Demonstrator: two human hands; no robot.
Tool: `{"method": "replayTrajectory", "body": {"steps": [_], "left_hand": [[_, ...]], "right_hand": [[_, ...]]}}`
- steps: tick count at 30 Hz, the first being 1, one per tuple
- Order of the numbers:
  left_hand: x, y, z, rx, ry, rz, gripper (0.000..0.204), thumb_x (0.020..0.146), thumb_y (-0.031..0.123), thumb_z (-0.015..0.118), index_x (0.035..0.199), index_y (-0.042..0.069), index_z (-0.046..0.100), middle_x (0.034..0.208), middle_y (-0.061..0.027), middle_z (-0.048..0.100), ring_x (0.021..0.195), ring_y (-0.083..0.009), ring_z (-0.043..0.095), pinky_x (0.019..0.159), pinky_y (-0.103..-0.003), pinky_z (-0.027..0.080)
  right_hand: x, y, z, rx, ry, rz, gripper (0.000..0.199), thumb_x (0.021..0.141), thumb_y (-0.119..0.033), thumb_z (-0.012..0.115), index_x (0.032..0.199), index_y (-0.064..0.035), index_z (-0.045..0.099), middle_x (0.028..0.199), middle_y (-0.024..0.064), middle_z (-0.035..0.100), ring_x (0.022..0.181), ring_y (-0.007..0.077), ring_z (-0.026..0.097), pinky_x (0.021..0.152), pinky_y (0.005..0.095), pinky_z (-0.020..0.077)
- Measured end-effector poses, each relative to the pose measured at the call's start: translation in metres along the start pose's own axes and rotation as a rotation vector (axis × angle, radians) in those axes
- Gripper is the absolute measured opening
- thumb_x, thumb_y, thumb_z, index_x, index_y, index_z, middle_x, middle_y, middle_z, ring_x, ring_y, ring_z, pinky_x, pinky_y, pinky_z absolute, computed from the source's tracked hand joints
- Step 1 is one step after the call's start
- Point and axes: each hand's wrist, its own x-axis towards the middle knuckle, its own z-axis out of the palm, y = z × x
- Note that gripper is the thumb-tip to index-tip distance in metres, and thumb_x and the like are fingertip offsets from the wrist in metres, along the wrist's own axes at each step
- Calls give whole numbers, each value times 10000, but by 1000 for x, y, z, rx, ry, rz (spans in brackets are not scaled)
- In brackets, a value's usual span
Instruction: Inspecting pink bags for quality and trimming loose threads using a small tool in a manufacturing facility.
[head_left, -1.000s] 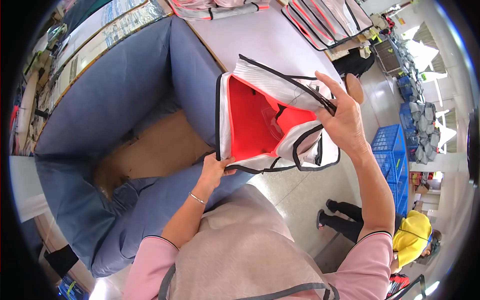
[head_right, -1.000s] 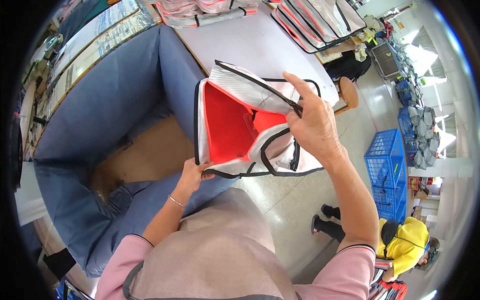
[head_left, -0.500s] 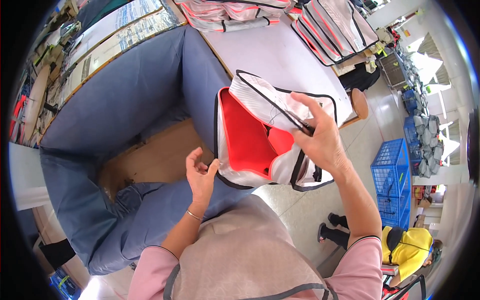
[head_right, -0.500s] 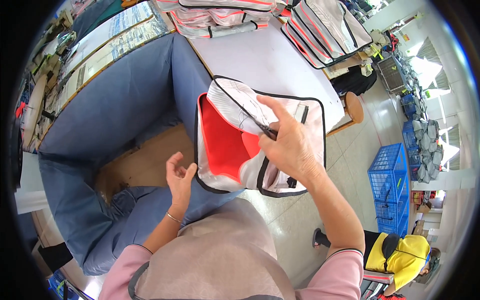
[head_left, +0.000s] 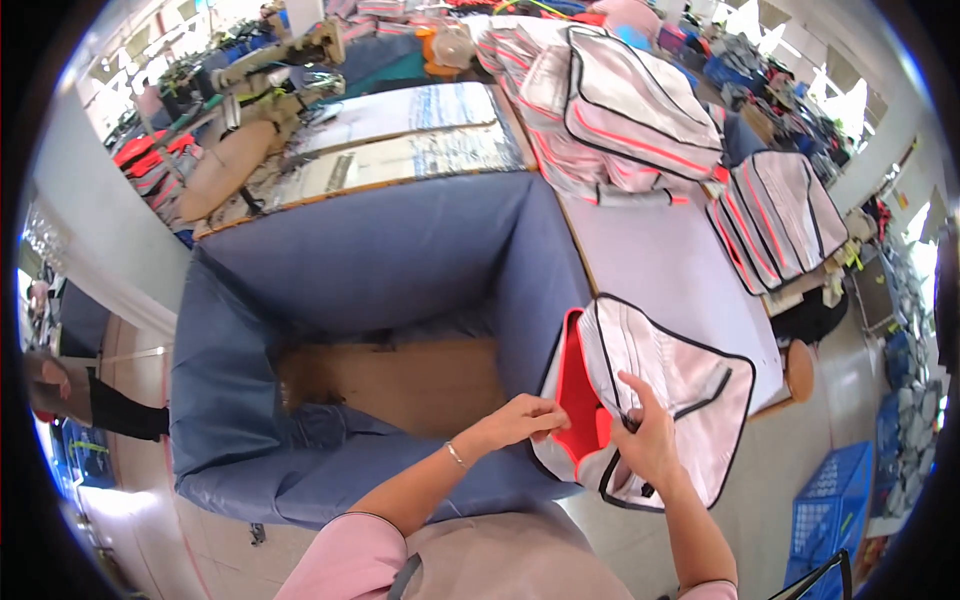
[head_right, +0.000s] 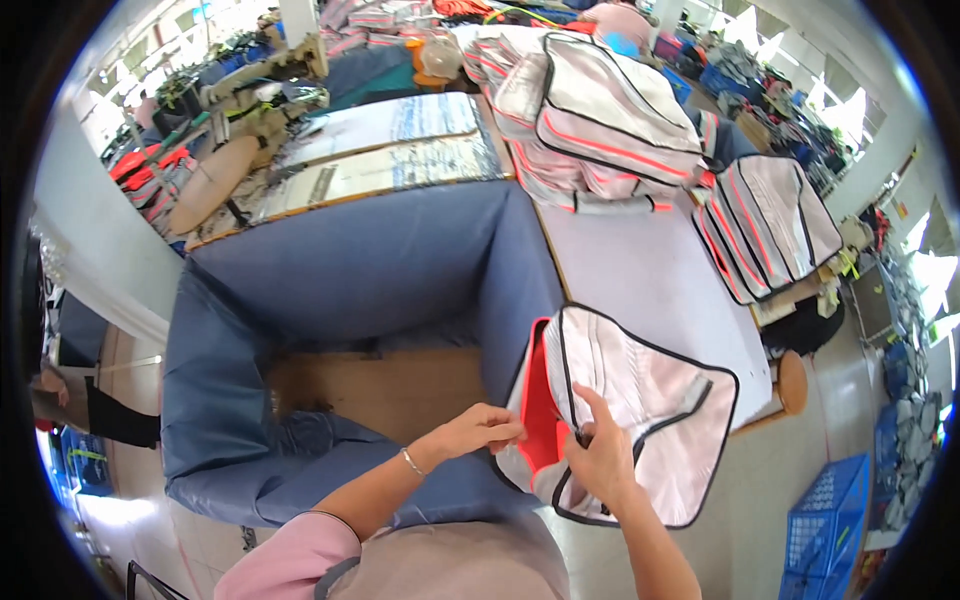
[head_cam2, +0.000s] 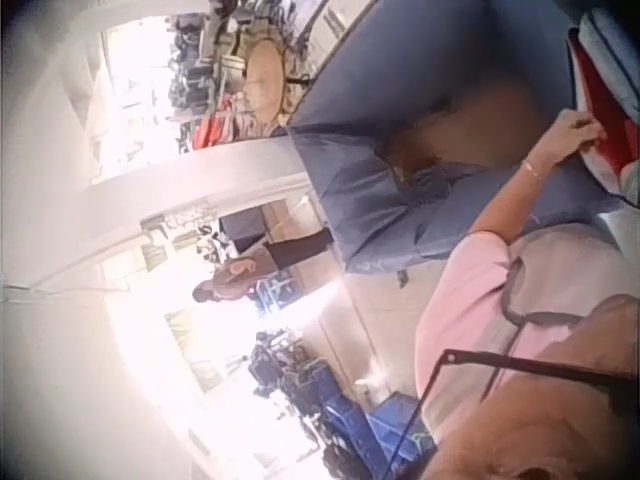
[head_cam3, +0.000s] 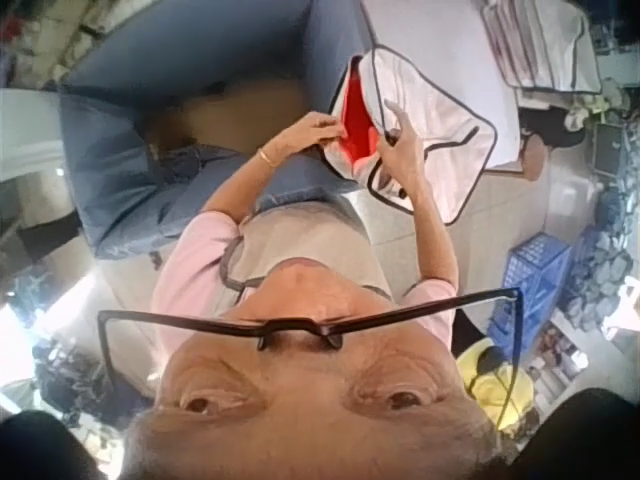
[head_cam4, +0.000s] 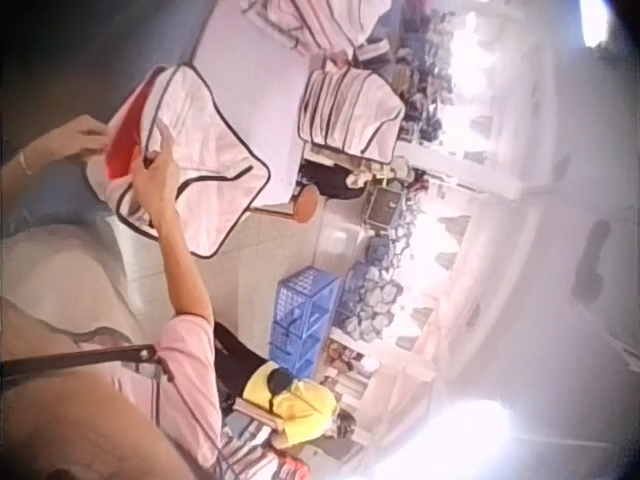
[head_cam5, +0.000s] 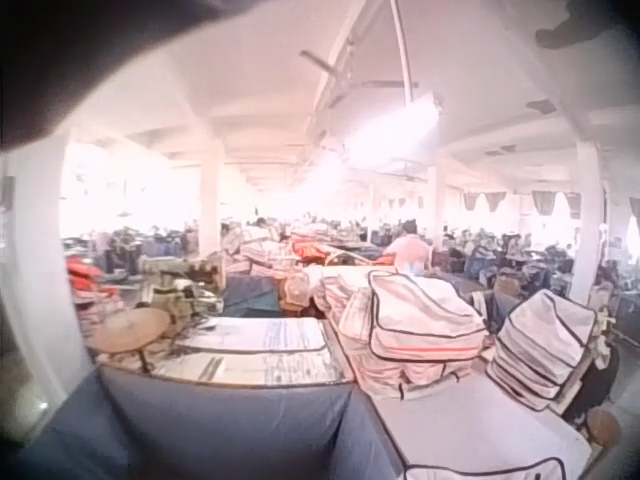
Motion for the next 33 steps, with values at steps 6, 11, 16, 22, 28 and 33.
{"method": "replayTrajectory", "body": {"steps": [6,11,16,22,28,33], "left_hand": [[-61,19,-92,-421,235,88,131,883,142,573,853,15,586,662,21,483,578,-65,430,523,-214,348],[-48,11,-107,-261,496,136,242,882,132,562,1098,23,572,769,21,534,576,-54,437,541,-178,358],[-8,-30,-14,61,147,70,768,727,44,634,1401,-1,268,1219,-115,492,792,-115,554,710,-242,467],[-5,-63,-5,290,140,20,397,807,170,595,1151,-25,554,867,-84,613,832,-186,599,725,-323,493],[-47,-29,-62,-250,246,-139,196,928,220,457,870,69,568,575,71,339,468,-30,284,420,-196,231],[-82,-14,-137,-500,682,10,274,950,300,476,789,86,532,535,79,265,440,-40,263,393,-195,193]], "right_hand": [[-3,7,27,116,-10,-32,544,755,-22,590,1279,-108,473,508,4,433,455,76,375,449,262,320],[1,8,42,124,-65,27,621,693,-46,599,1280,-200,466,538,50,520,465,196,508,554,328,439],[-10,-20,57,156,-160,-91,596,733,-22,578,1298,-164,451,529,53,503,490,168,497,500,312,403],[-18,-25,65,183,-187,-108,582,741,-50,600,1292,-173,462,519,48,506,460,141,457,499,288,393],[-24,-11,75,249,-207,-92,575,749,-45,600,1294,-161,459,543,53,496,463,138,430,487,299,376],[-27,0,93,208,-236,-86,565,768,-72,600,1302,-177,448,716,150,607,521,219,554,537,333,449]]}}
